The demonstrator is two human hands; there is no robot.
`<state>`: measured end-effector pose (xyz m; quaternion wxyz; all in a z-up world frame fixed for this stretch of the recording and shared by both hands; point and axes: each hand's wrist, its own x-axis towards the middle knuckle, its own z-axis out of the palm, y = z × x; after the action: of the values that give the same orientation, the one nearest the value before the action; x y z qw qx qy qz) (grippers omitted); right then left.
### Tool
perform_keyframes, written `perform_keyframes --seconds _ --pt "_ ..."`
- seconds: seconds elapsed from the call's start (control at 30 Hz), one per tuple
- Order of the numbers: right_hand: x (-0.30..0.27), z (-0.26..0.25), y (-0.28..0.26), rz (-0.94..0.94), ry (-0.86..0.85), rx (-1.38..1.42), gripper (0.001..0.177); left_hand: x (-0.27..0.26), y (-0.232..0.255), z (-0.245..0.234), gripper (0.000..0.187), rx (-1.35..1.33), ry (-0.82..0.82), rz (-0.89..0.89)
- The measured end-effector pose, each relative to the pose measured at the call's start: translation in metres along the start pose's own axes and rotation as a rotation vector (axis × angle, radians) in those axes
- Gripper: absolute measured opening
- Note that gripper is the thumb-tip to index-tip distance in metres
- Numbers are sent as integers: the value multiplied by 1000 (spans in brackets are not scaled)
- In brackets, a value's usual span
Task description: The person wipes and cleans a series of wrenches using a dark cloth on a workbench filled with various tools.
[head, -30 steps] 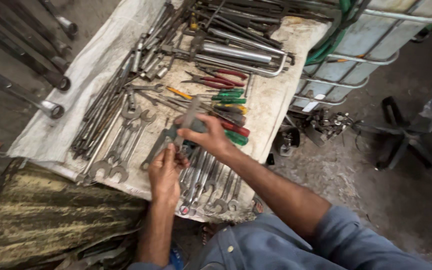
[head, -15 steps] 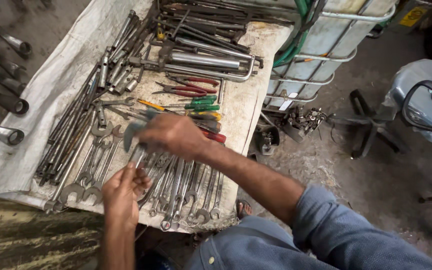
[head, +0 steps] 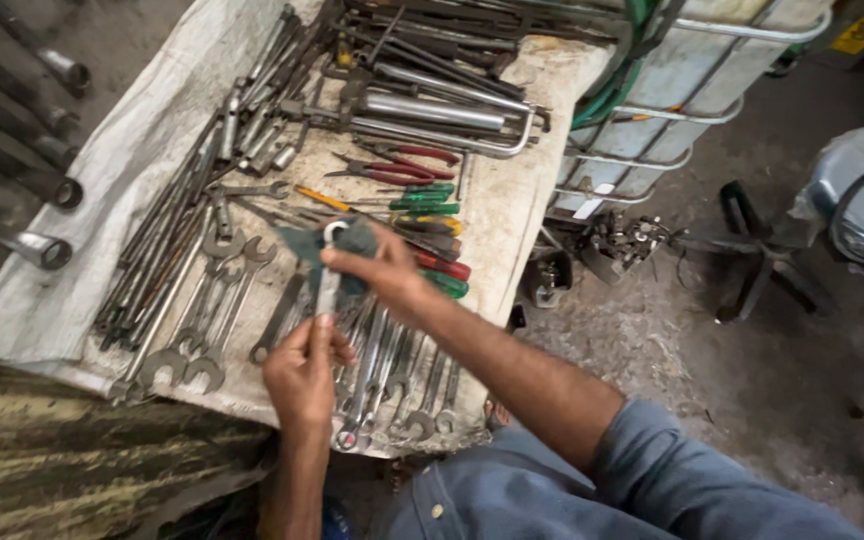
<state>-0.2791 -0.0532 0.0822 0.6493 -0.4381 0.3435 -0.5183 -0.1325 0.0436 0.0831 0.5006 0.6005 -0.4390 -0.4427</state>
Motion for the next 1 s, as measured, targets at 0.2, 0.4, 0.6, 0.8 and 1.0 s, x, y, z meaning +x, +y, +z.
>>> perform_keyframes --seconds 0.2,0.4,0.6,0.8,1.0 --pt "6 -32 -8 234 -40 93 40 0 -10 -16 26 -10 -91 73" --pt "2 -53 -47 256 291 157 24 19 -15 -73 26 112 174 -9" --pt "-11 -60 -24 179 114 17 26 68 -66 -88 24 522 235 45" --pt "-13 -69 -15 260 276 -53 32 85 -98 -89 20 914 219 202" --pt "-16 -71 -6 232 235 -134 39 72 -96 -103 26 811 279 95"
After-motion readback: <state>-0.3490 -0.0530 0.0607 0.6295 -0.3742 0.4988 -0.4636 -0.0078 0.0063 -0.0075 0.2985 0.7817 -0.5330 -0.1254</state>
